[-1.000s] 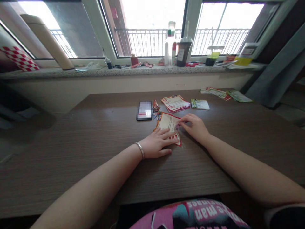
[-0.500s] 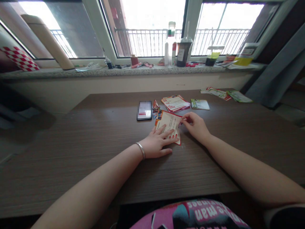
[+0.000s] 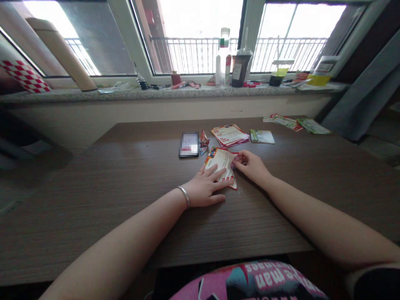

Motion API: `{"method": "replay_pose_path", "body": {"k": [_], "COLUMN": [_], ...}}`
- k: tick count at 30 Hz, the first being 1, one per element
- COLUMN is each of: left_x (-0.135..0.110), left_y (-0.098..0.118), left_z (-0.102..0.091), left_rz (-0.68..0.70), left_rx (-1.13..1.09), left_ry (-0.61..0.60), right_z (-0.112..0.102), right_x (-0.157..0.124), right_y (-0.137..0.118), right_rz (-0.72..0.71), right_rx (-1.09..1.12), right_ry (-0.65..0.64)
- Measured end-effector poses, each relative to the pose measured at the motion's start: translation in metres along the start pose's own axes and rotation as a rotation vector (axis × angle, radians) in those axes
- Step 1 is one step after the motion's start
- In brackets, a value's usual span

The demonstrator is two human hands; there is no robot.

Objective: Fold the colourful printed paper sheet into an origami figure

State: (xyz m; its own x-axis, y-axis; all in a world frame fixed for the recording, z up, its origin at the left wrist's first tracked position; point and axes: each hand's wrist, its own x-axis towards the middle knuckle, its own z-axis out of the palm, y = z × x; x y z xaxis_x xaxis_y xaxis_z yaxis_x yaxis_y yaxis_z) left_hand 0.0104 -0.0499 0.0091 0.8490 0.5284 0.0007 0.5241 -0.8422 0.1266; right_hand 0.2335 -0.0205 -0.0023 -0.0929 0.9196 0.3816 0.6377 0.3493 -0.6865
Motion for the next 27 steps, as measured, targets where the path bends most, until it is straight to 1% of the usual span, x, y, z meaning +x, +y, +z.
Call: {"method": "replay_pose_path", "body": {"k": [3,8,14,18,27], "left_x": [0.0004,-0.0001,-0.0005,-0.0004,-0.0005], "left_y": [-0.0002,0.0001,-0.0004,0.0000,-0.0009], "left_z": [0.0001,0.0000,0.0022,0.0013,0.0049], "left_rz": [0.007,-0.004,0.004,-0.008,-0.050], "left_rx": [0.001,0.002,0.022,0.023,0.048], "left_ry": [0.004,-0.003,0.007,-0.008,-0.002], "right_z": [0.0010,0.0003,-0.0041,-0.0043,-0.0079], "right_x": [0.0009,0.0013,-0.0009,-0.0025,-0.0056], "right_y": [0.0028,0.0068,0.0028,0.0011,-0.0024], "right_rz": [0.003,0.053,0.071,0.069,0.085], "right_rx": [-0.057,-0.122,-0.081,-0.036,-0.089], "right_ry": [-0.025,-0.049,-0.079,-0.108,-0.205]}}
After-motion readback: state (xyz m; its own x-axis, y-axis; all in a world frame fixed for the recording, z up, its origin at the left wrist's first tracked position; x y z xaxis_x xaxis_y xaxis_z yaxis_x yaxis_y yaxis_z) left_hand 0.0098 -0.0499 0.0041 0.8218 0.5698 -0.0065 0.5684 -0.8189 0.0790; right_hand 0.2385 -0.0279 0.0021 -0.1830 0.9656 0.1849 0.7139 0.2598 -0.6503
